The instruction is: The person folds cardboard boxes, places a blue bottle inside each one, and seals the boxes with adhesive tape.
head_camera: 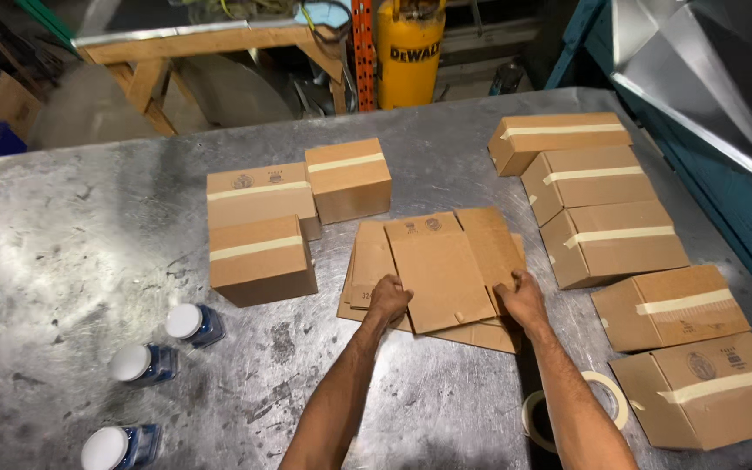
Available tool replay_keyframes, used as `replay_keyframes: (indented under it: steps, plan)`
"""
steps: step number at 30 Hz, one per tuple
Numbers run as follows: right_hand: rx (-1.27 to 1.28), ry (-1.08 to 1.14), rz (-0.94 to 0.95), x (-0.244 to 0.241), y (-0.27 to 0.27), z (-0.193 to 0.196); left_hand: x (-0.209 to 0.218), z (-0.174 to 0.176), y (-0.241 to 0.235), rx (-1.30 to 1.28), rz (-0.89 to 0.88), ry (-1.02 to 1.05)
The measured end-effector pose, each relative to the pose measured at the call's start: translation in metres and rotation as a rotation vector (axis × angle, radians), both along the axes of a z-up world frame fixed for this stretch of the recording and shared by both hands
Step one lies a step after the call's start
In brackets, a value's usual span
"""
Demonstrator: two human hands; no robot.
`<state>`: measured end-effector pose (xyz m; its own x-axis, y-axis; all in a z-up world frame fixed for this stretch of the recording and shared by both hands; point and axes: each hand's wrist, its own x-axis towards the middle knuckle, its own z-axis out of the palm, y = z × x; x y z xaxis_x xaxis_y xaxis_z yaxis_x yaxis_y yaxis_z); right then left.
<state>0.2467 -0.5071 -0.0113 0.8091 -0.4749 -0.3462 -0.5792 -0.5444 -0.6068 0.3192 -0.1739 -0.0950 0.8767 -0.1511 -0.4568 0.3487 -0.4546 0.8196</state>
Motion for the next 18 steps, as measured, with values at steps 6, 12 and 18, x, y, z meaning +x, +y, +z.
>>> replay_keyframes:
  steps: [6,12,18]
  plan:
    - [0.115,-0.022,0.009,-0.052,0.028,0.058,-0.084,0.030,0.024,-0.282,0.089,-0.015]
    - [0.524,-0.291,-0.056,-0.117,0.079,0.101,-0.241,0.132,0.126,-0.104,0.100,-0.295]
    - [1.193,-0.504,-0.036,-0.155,0.147,0.072,-0.326,0.129,0.169,-0.143,0.160,-0.524]
